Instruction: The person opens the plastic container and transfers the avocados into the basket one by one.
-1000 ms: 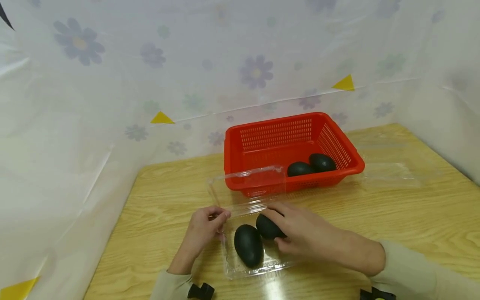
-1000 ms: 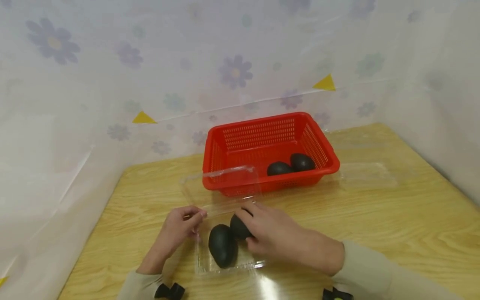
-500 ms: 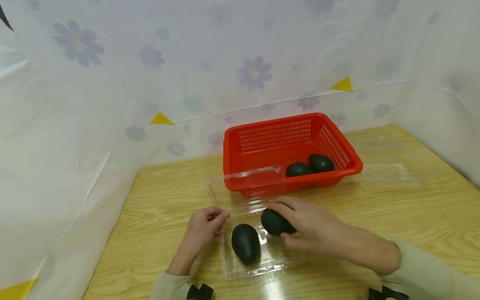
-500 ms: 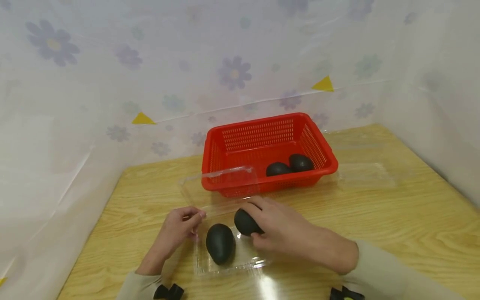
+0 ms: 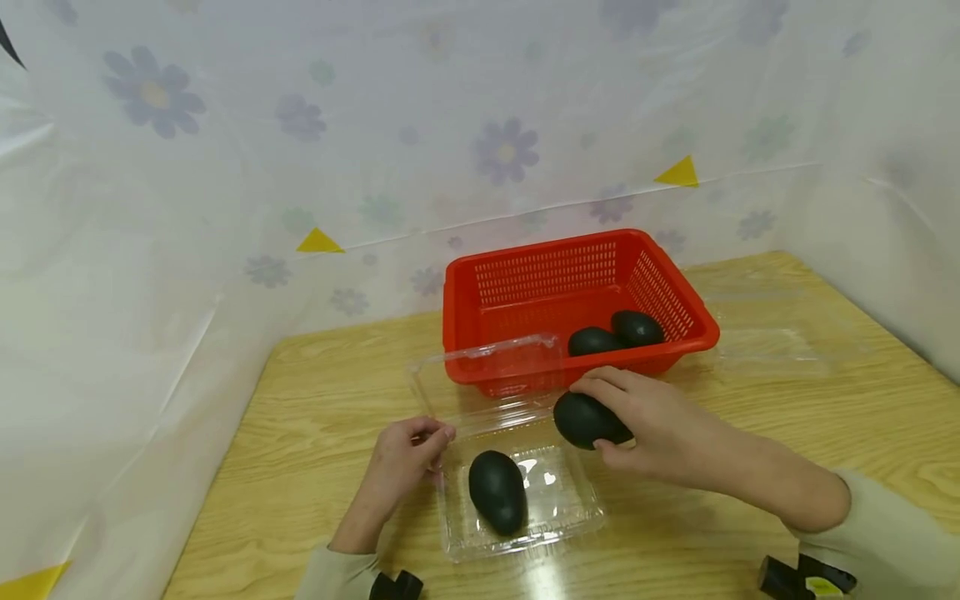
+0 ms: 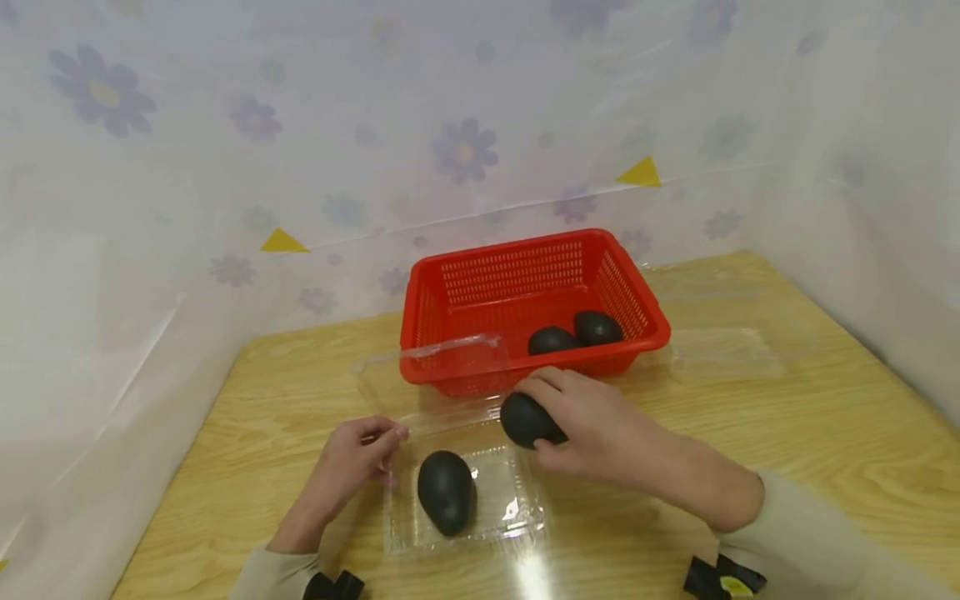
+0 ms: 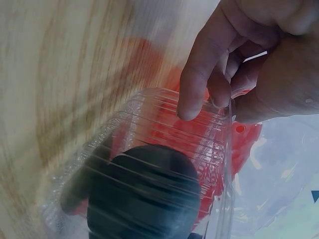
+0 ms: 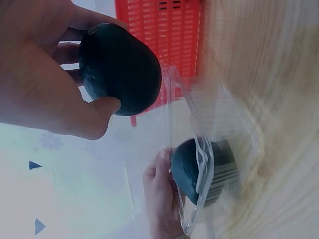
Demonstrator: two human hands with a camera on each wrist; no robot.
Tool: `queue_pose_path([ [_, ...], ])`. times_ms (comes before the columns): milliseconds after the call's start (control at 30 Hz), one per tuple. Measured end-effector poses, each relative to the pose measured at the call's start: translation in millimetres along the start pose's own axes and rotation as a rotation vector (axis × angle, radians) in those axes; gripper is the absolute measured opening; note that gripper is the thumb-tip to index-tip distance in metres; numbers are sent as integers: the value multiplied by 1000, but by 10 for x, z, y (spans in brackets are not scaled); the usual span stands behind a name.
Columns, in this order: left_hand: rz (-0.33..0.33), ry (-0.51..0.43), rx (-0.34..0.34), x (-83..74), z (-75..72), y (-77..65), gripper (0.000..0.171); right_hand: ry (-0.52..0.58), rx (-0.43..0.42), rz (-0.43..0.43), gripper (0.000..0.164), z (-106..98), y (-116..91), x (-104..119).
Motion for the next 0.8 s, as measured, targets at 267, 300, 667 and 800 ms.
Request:
queue_pose_path([
  [267,-9,-15,5,-3,-1,-6,21,-42,-25,44,51,-163,3,-129],
  [300,-11,-16,4,-5,-2,-8,22,-40,-17,57,51,-188,8,-146],
  [667,-5,-6,5,-3,0,-12,22,-37,-1,159,50,-399,156,-279],
  [800,-9,-20,4,-7,-7,-6,21,-48,-5,181,50,-475,260,-298],
])
Point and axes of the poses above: each hand's wrist, its own y-axis towards the middle knuckle, its own z-axis out of the palm, x = y × z, the point moved 1 cm from there along y, towards the middle knuckle, and after that the axes turned 5 degrees about y, right-handed, at the moved point
